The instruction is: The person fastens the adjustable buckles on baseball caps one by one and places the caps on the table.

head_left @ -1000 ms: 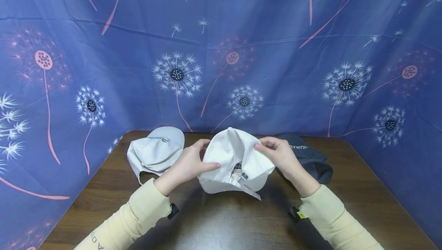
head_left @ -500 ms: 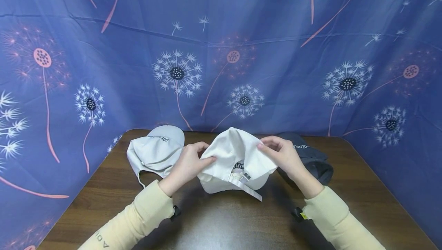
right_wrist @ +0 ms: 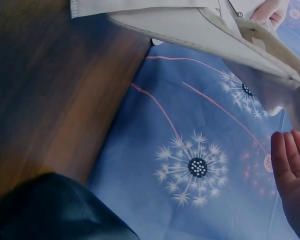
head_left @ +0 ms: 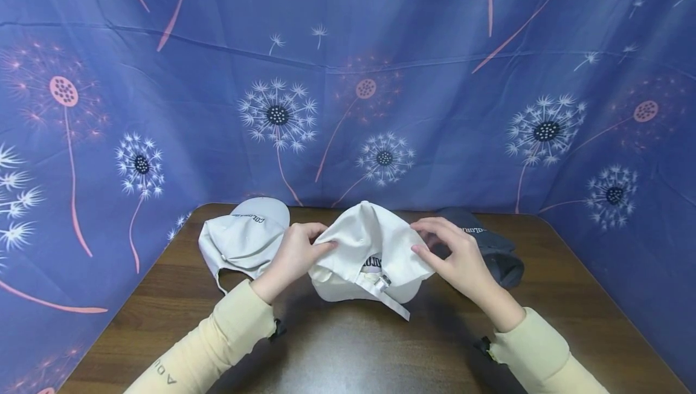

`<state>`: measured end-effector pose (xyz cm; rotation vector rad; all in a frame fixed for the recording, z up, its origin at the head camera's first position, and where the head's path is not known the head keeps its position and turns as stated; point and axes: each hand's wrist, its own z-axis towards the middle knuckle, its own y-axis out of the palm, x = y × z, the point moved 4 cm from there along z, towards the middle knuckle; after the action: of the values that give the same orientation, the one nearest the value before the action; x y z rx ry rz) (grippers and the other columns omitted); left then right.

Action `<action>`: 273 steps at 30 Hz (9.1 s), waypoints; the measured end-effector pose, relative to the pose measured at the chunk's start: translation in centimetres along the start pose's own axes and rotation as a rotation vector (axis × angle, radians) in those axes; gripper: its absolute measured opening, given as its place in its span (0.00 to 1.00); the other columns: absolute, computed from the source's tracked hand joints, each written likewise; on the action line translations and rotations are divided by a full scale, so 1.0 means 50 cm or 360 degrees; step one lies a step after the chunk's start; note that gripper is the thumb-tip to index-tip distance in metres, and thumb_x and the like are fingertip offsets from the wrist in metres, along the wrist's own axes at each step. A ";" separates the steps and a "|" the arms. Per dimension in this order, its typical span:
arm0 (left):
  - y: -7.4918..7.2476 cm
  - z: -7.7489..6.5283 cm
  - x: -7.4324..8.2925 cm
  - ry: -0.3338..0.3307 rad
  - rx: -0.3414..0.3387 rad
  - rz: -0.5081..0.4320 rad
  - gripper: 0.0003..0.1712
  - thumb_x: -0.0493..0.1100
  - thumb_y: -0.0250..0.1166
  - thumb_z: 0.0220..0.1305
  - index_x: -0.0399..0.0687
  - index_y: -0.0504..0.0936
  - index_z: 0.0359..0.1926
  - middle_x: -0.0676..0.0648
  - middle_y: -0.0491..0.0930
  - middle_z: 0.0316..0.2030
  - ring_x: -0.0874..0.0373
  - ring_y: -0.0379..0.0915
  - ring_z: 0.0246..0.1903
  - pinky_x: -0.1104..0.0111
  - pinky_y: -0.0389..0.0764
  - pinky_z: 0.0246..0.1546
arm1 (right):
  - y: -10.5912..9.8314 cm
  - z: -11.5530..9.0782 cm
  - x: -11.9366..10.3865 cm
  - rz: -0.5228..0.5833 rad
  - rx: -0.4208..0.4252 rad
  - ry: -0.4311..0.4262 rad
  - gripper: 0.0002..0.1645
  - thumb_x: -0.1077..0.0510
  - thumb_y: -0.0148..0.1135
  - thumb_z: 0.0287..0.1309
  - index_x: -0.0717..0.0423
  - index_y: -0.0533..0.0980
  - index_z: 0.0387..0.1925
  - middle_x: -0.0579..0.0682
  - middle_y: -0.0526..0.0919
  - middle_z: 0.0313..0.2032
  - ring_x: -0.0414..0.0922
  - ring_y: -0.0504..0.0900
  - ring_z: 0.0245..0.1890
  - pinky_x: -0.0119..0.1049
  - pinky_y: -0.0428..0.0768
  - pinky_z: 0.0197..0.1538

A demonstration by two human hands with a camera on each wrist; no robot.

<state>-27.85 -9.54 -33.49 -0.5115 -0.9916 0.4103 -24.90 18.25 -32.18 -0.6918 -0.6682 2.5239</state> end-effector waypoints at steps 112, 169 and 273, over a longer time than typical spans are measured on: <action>-0.008 0.030 0.209 0.1386 -0.0197 0.0248 0.05 0.35 0.69 0.53 0.46 0.84 0.33 0.51 0.84 0.37 0.55 0.76 0.50 0.69 0.68 0.58 | 0.022 0.021 -0.076 0.1006 0.0274 -0.0099 0.05 0.74 0.61 0.52 0.70 0.76 0.33 0.55 0.82 0.36 0.44 0.80 0.41 0.27 0.79 0.39; 0.006 0.065 0.211 0.0893 -0.0504 0.0093 0.08 0.31 0.61 0.60 0.46 0.83 0.31 0.54 0.79 0.28 0.65 0.69 0.29 0.76 0.71 0.33 | 0.001 0.122 -0.183 0.0483 -0.0321 -0.0531 0.17 0.57 0.73 0.47 0.55 0.81 0.42 0.46 0.83 0.39 0.39 0.74 0.39 0.27 0.70 0.39; 0.150 -0.157 0.050 0.0230 -0.0458 0.0095 0.08 0.46 0.73 0.51 0.49 0.83 0.24 0.59 0.80 0.22 0.74 0.72 0.23 0.85 0.71 0.27 | 0.022 0.051 -0.038 0.1185 0.0213 0.0340 0.10 0.64 0.65 0.54 0.59 0.81 0.40 0.51 0.82 0.41 0.43 0.79 0.46 0.31 0.78 0.49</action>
<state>-20.53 -3.84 -39.63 -0.8207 -0.9010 0.2803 -25.13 15.54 -30.19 -1.3290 -0.1674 3.0344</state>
